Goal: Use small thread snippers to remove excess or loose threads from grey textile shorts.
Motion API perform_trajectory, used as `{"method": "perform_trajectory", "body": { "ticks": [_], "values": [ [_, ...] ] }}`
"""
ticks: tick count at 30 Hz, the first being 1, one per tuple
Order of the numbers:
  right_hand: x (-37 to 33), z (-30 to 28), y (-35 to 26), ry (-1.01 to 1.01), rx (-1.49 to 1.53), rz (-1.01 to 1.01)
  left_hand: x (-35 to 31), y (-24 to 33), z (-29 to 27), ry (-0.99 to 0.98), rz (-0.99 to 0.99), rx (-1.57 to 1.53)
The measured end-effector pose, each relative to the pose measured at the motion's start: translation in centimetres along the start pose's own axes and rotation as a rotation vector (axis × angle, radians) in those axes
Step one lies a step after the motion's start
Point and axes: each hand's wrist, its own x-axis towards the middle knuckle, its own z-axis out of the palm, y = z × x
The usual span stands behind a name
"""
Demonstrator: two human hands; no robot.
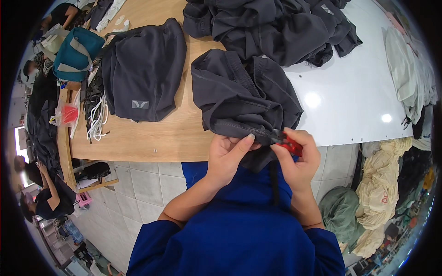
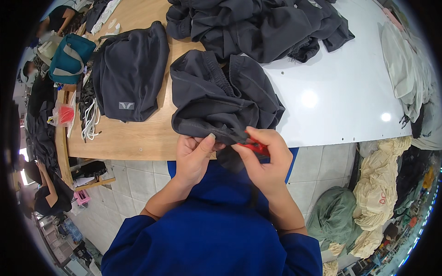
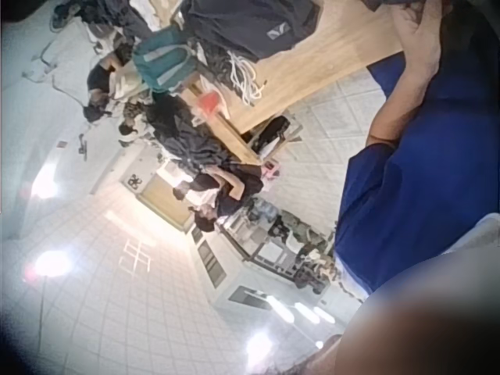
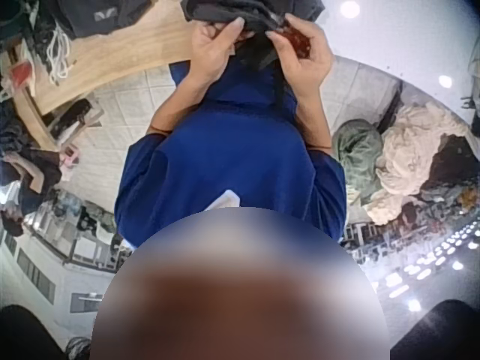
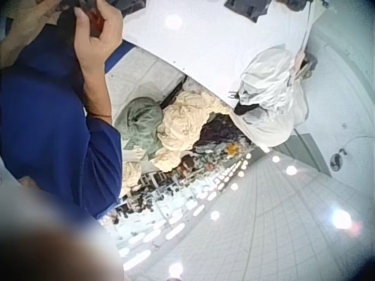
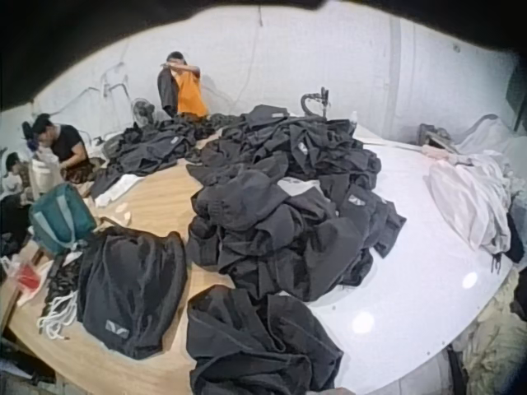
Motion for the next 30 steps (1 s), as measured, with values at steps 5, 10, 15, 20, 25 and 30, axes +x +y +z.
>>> {"method": "perform_trajectory", "body": {
  "ticks": [5,10,15,20,25,30],
  "values": [
    [-0.1,-0.7,0.7,-0.009,0.363,0.303,0.1,0.2,-0.4,0.045,-0.001,0.002],
    [0.2,-0.1,1.7,0.038,0.393,0.369,0.5,2.3,-2.0,0.191,0.041,0.147],
    [0.0,-0.8,3.5,0.055,0.349,0.435,0.4,6.2,-8.3,0.398,0.314,0.718],
    [0.6,-1.6,4.3,0.136,0.340,0.488,-0.5,11.5,-14.4,0.645,0.567,1.195],
    [1.2,-2.5,5.3,0.164,0.290,0.483,0.2,10.8,-13.3,0.566,0.481,1.833],
    [1.5,-3.0,5.0,0.244,0.230,0.462,0.1,8.0,-10.5,-0.033,0.375,1.790]
  ]
}}
